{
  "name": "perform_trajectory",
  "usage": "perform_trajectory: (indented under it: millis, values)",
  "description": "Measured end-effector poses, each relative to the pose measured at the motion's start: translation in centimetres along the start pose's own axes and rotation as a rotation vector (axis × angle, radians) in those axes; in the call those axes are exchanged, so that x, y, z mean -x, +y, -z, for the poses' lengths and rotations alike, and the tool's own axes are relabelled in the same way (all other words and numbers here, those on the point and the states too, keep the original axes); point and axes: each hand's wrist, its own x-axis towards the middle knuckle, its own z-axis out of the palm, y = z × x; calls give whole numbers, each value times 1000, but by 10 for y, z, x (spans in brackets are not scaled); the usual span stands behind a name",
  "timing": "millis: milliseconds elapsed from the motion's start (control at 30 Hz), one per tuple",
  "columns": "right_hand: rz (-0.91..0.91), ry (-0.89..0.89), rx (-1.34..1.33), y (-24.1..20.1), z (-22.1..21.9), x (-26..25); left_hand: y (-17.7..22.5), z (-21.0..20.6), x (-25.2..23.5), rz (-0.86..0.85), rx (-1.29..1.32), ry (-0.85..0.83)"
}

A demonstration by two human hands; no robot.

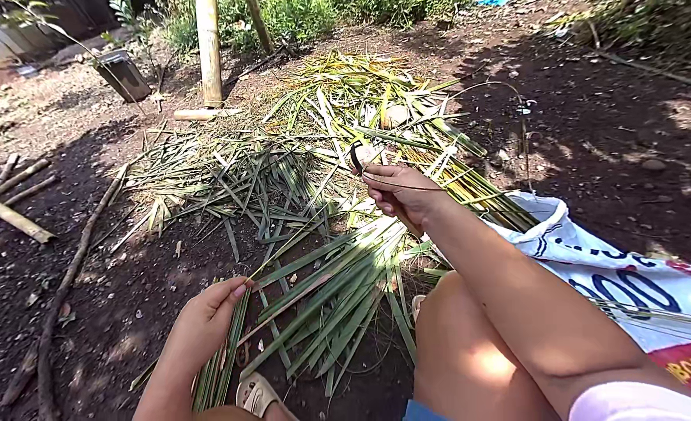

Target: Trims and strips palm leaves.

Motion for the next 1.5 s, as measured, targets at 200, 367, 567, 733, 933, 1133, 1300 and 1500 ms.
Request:
perform_trajectory:
  millis: [200,367,567,733,933,1133,1300,1500]
  values:
    - [-4,18,0,-1,-6,1,-4,6,3,-14,15,-2]
    - [52,7,39,2,-9,1,-5,9,7,-16,-31,57]
    - [311,-102,14,10,-5,9,-17,2,9,-163,-79,207]
    - [435,-170,-12,6,-4,18,-24,-1,8,-273,-75,294]
    - [544,-190,15,7,-5,25,-25,-3,6,-298,-32,345]
    - [610,-190,19,6,-8,32,-24,-3,6,-314,-20,360]
    - [629,-218,14,5,-5,34,-28,-3,6,-304,-36,351]
    - [647,-284,17,2,-1,34,-30,-4,6,-296,-40,316]
